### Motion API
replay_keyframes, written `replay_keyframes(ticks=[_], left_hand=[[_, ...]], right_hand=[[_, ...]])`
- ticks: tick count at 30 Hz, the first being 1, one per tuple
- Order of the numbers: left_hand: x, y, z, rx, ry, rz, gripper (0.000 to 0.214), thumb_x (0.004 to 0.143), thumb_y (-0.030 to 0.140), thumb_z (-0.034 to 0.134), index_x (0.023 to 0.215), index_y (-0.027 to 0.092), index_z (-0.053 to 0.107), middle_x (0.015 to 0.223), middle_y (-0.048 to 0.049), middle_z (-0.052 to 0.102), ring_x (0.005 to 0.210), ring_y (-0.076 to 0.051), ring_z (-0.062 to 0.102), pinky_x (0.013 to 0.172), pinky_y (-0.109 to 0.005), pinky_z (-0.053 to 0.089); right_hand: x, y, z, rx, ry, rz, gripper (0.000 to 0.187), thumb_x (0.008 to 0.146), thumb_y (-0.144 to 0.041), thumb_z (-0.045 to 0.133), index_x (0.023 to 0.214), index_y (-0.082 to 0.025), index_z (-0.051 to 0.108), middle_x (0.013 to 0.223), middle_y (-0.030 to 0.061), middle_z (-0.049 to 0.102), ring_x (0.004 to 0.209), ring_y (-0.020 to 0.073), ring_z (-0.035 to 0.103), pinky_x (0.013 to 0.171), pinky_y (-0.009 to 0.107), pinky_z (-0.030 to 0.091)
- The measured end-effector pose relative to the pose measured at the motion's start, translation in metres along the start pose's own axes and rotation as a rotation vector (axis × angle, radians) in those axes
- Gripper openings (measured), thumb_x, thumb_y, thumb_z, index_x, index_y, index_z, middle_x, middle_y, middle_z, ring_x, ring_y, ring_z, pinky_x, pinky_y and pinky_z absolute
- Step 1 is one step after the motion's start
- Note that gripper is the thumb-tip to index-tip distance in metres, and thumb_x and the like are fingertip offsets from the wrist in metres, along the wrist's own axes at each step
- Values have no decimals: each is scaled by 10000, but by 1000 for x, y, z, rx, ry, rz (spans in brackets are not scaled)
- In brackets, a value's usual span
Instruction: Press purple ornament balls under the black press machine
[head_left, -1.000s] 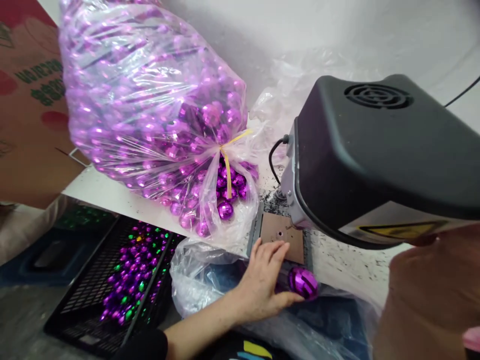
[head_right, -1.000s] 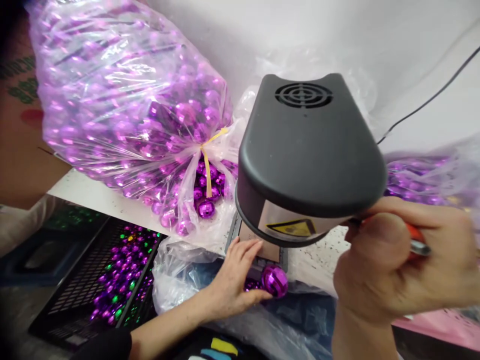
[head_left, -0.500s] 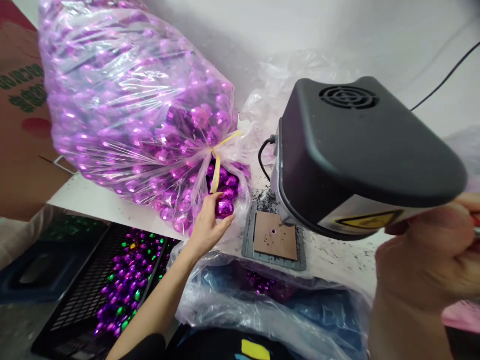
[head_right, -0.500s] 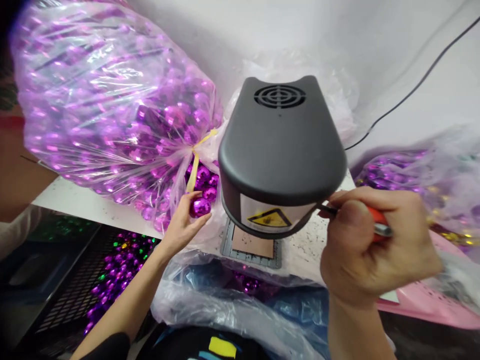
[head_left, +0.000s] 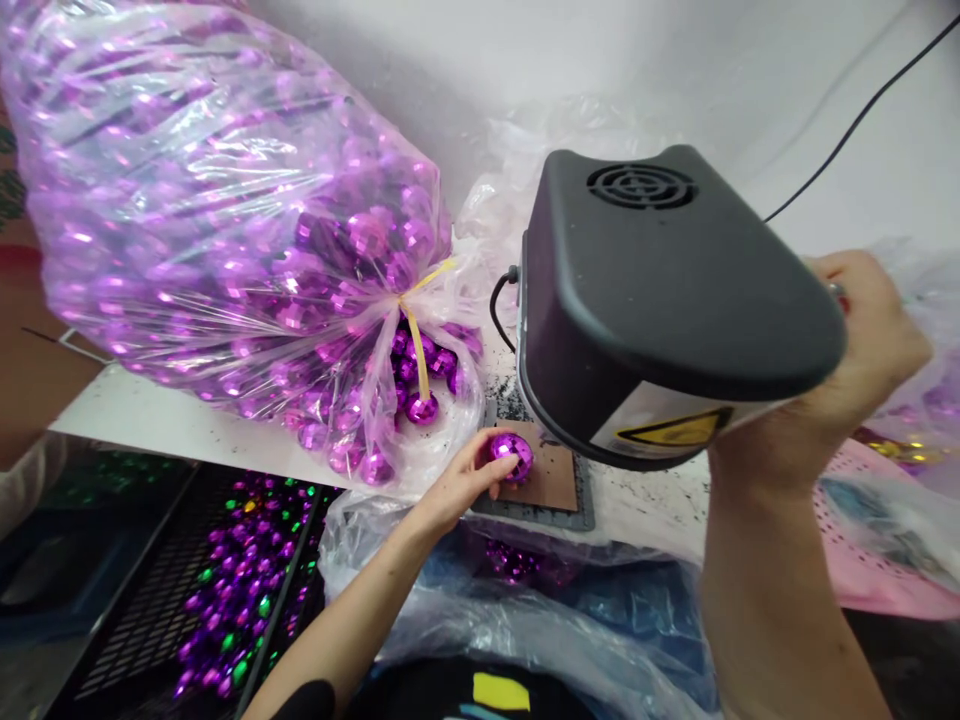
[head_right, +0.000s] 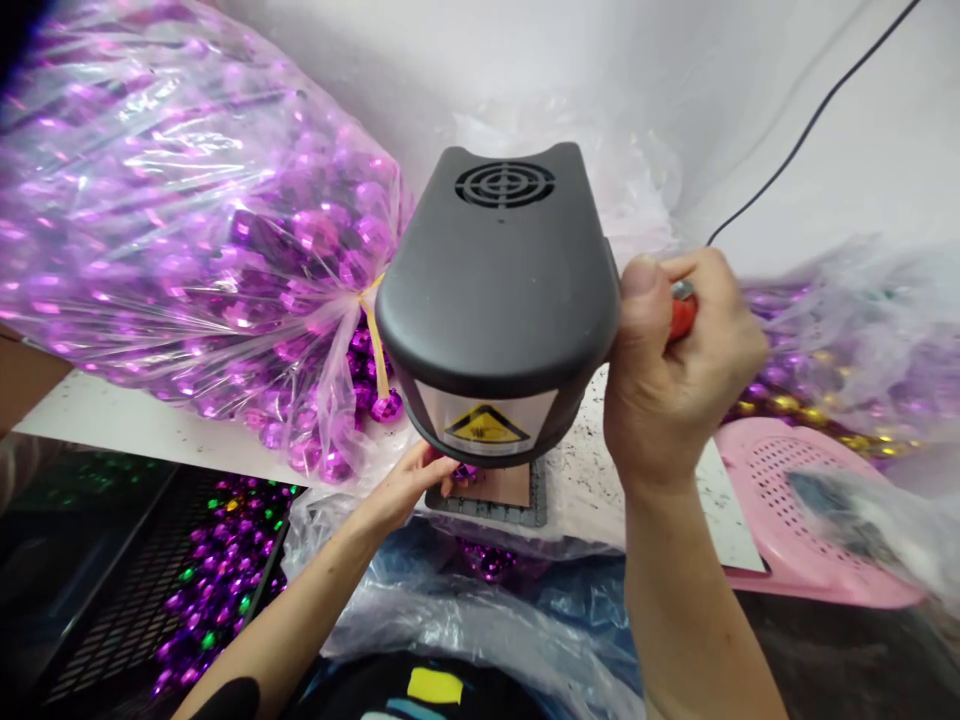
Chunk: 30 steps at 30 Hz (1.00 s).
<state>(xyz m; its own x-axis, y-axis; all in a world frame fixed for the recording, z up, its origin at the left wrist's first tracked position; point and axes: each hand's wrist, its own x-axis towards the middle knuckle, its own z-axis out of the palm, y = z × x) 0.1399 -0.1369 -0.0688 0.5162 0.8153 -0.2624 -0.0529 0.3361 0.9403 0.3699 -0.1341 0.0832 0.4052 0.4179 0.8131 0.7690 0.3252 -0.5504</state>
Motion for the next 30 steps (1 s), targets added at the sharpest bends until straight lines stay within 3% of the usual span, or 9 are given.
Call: replay_keyframes(ticks=[5,7,10,14,19,24,30], left_hand=[[4,-6,2,13,61,28,521,846,573,705,1166,164,663,880,-39,706,715,-146,642,590,-229,469],[5,-10,5,90,122,137,471,857,518,718,1192,190,668,1029,-52,728,906,-188,673,793,-284,532],[8,-17,9,253,173,255,450,887,452,706,1265,218,636,1235,-67,699,1158,-249,633,1045,-392,480],[13,-25,14,528,206,360,481,914,414,674,1342,213,588,1278,-105,682,1175,-284,632,1056,-461,479],[16,-27,21,811,171,524,357,918,392,668,1230,220,643,1288,-114,664,1201,-296,605,1084,-501,448],[19,-30,31,821,141,469,361,919,379,635,1232,201,628,1342,-148,604,1287,-321,527,1122,-544,401],[16,-19,33,702,41,380,380,896,374,631,1252,241,613,1225,-106,653,1250,-313,537,1207,-575,272]], right_hand=[[-1,-3,1,-4,-6,11,429,977,-486,480,772,-111,524,626,-55,349,625,0,323,626,212,243],[-2,-4,1,-1,2,12,436,977,-499,474,778,-114,523,622,-56,336,623,4,315,630,216,242],[-3,-3,1,10,9,23,442,971,-512,482,780,-117,527,624,-55,344,623,8,321,631,222,240],[-2,-2,1,35,9,52,453,955,-533,498,770,-120,528,624,-53,358,622,15,329,629,231,242],[-2,-5,1,25,7,70,423,949,-514,497,769,-132,533,621,-50,366,616,25,333,617,236,230],[-1,-4,0,38,22,65,384,938,-471,520,768,-128,543,631,-47,387,621,19,349,613,229,236],[-3,-8,0,8,8,51,395,946,-479,526,771,-124,535,629,-48,359,619,8,328,601,218,236]])
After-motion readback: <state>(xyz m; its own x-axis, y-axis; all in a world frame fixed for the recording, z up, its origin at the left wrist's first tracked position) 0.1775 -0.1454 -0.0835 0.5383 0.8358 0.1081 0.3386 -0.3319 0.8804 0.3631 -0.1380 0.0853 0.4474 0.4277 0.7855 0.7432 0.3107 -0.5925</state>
